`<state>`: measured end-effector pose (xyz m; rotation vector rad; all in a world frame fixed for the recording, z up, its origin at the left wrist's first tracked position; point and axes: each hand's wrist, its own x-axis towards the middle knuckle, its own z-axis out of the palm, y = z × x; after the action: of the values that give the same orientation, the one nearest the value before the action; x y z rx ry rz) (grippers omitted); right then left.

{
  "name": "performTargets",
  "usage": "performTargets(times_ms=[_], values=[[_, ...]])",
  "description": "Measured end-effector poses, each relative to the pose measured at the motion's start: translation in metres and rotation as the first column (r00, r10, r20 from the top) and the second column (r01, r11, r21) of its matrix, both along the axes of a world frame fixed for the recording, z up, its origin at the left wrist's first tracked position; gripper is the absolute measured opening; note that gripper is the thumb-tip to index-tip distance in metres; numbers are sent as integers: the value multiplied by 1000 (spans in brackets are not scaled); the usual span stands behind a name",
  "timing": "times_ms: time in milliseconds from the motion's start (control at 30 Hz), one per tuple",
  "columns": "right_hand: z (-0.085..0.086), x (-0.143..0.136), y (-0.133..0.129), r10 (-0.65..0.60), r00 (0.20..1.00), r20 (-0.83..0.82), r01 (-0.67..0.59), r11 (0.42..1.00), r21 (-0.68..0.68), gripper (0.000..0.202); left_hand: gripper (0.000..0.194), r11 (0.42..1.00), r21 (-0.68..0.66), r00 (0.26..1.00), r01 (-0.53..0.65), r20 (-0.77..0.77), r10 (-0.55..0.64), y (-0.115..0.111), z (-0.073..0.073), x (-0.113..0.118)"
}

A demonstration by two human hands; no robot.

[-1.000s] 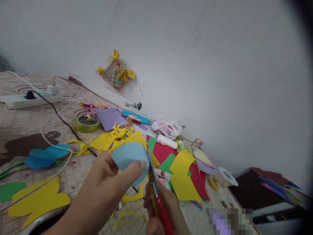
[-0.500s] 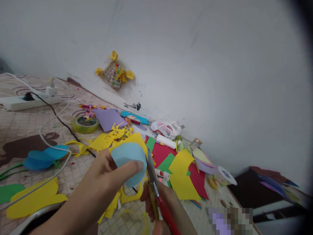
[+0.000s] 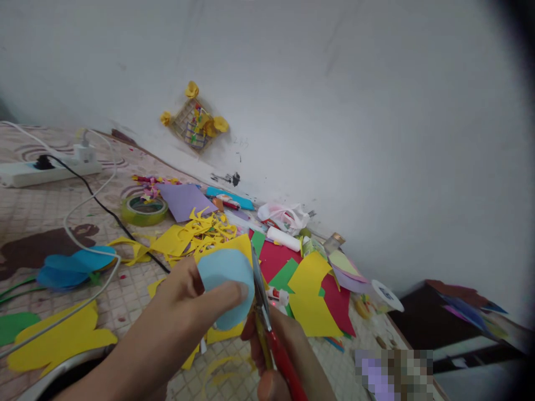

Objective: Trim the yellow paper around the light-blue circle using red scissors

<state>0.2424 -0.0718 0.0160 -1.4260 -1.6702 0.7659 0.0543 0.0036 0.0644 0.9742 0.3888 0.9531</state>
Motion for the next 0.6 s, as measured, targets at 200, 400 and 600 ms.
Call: performTargets(times_ms=[200,400,600], values=[[-13,8,7,-34,999,9,35,997,-63,96,22,999,3,998,-51,-20,51,0,1,-1],[-7,6,1,29,999,24,-27,997,-67,91,22,999,34,996,-42,-74,44,0,2,-3],[-2,5,0,3,1000,8,-2,1000,-26,86,20,998,34,996,-51,-65,54,1,4,-3]])
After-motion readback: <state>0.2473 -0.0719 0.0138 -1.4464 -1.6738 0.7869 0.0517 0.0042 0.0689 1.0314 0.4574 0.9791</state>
